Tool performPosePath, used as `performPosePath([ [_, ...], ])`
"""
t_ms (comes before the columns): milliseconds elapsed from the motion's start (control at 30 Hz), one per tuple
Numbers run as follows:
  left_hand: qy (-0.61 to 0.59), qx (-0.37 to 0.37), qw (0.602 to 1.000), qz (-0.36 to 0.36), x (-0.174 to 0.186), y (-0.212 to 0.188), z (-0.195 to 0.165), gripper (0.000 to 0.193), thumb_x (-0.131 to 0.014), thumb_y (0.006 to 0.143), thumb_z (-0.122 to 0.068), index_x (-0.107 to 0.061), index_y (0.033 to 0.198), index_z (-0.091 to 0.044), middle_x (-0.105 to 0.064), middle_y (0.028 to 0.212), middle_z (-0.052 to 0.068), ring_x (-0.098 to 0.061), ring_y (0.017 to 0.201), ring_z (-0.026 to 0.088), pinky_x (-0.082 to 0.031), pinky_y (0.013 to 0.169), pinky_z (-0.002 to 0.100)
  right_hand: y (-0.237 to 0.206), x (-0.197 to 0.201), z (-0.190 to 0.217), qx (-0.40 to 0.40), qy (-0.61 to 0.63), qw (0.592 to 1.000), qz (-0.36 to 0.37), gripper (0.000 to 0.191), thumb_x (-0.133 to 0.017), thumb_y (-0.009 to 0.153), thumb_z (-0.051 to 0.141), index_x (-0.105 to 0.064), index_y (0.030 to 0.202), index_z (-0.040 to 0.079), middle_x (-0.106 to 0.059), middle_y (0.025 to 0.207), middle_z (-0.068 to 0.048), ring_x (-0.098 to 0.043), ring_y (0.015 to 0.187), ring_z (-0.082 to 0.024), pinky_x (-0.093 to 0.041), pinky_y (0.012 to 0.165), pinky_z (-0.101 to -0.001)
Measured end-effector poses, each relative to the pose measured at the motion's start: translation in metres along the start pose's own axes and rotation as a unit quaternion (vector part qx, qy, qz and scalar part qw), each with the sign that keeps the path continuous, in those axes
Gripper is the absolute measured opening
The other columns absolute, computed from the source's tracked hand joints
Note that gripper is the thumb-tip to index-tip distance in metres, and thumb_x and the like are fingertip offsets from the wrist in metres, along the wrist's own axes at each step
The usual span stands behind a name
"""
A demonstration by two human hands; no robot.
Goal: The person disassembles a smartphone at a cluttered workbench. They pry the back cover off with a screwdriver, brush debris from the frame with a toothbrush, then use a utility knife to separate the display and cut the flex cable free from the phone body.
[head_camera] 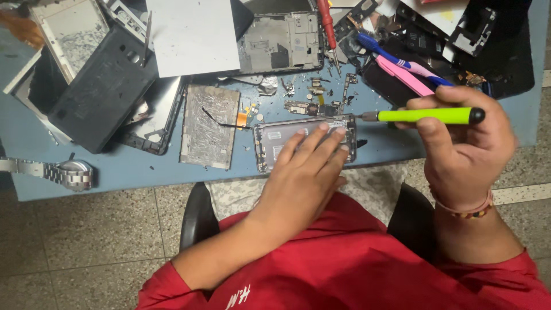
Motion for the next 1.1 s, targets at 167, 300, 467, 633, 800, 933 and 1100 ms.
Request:
performPosePath([
  [167,0.139,-0.015,0.99,-0.018,-0.007,0.0,0.007,0.033,-0.068,0.094,-0.014,-0.07,0.126,-0.006,-0.052,0.153,0.015,-0.042,0.149,0.032,-0.03,0.126,0.052,0.008,0.004,-0.004,0.001,-0.007,1.0,0.018,0.027,-0.067,0.114,0.006,-0.053,0.133,-0.006,-0.071,0.112,-0.019,-0.075,0.1,-0.024,-0.065,0.092,-0.0351],
  [300,0.071,-0.013,0.997,-0.006,-0.007,-0.004,0.011,0.013,-0.069,0.088,-0.015,-0.073,0.098,-0.007,-0.058,0.145,0.017,-0.048,0.141,0.035,-0.035,0.119,0.054,0.011,0.005,-0.008,0.017,-0.007,0.999,0.036,0.027,-0.067,0.114,0.006,-0.053,0.134,-0.005,-0.071,0.112,-0.019,-0.075,0.1,-0.024,-0.065,0.091,-0.0349],
  [467,0.05,-0.031,0.998,-0.011,-0.006,-0.009,0.006,0.005,-0.069,0.088,-0.012,-0.069,0.087,-0.006,-0.064,0.137,0.016,-0.057,0.135,0.034,-0.041,0.114,0.052,0.01,0.004,-0.009,0.022,-0.022,0.999,0.045,0.029,-0.066,0.113,0.007,-0.052,0.136,-0.004,-0.071,0.111,-0.019,-0.075,0.099,-0.023,-0.066,0.09,-0.0354],
  [633,0.052,-0.048,0.997,-0.014,-0.003,-0.016,0.0,0.006,-0.067,0.09,-0.012,-0.066,0.091,-0.006,-0.063,0.139,0.017,-0.056,0.136,0.036,-0.04,0.116,0.052,0.008,0.004,-0.008,0.021,-0.016,0.999,0.042,0.029,-0.066,0.113,0.007,-0.053,0.137,-0.003,-0.071,0.111,-0.018,-0.075,0.098,-0.022,-0.066,0.09,-0.0354],
  [800,0.061,-0.05,0.997,0.001,-0.004,-0.013,0.001,0.007,-0.065,0.092,-0.014,-0.063,0.091,-0.007,-0.062,0.141,0.021,-0.055,0.137,0.038,-0.039,0.117,0.052,0.01,-0.001,-0.005,0.024,-0.048,0.997,0.055,0.03,-0.067,0.11,0.005,-0.053,0.136,-0.005,-0.071,0.111,-0.019,-0.074,0.101,-0.023,-0.065,0.092,-0.0351],
  [933,0.067,-0.052,0.996,0.007,-0.006,-0.01,0.001,0.007,-0.064,0.093,-0.014,-0.063,0.094,-0.007,-0.061,0.142,0.021,-0.055,0.138,0.038,-0.038,0.118,0.052,0.014,-0.008,0.0,0.047,-0.096,0.991,0.079,0.032,-0.067,0.106,0.002,-0.053,0.133,-0.007,-0.07,0.114,-0.02,-0.073,0.106,-0.025,-0.064,0.092,-0.0336],
  [1100,0.082,-0.053,0.995,0.016,-0.006,-0.008,0.0,0.008,-0.063,0.093,-0.015,-0.063,0.094,-0.007,-0.061,0.142,0.022,-0.056,0.137,0.038,-0.039,0.117,0.052,0.016,-0.014,0.003,0.034,-0.134,0.985,0.103,0.035,-0.07,0.101,-0.001,-0.054,0.131,-0.01,-0.071,0.11,-0.02,-0.073,0.108,-0.024,-0.062,0.092,-0.0319],
])
Point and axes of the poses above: each hand's wrist, its own y-axis towards the middle knuckle, its own x-axis out of the back of the hand, z = x × y, the point moved 5 cm from there along y, towards the middle knuckle
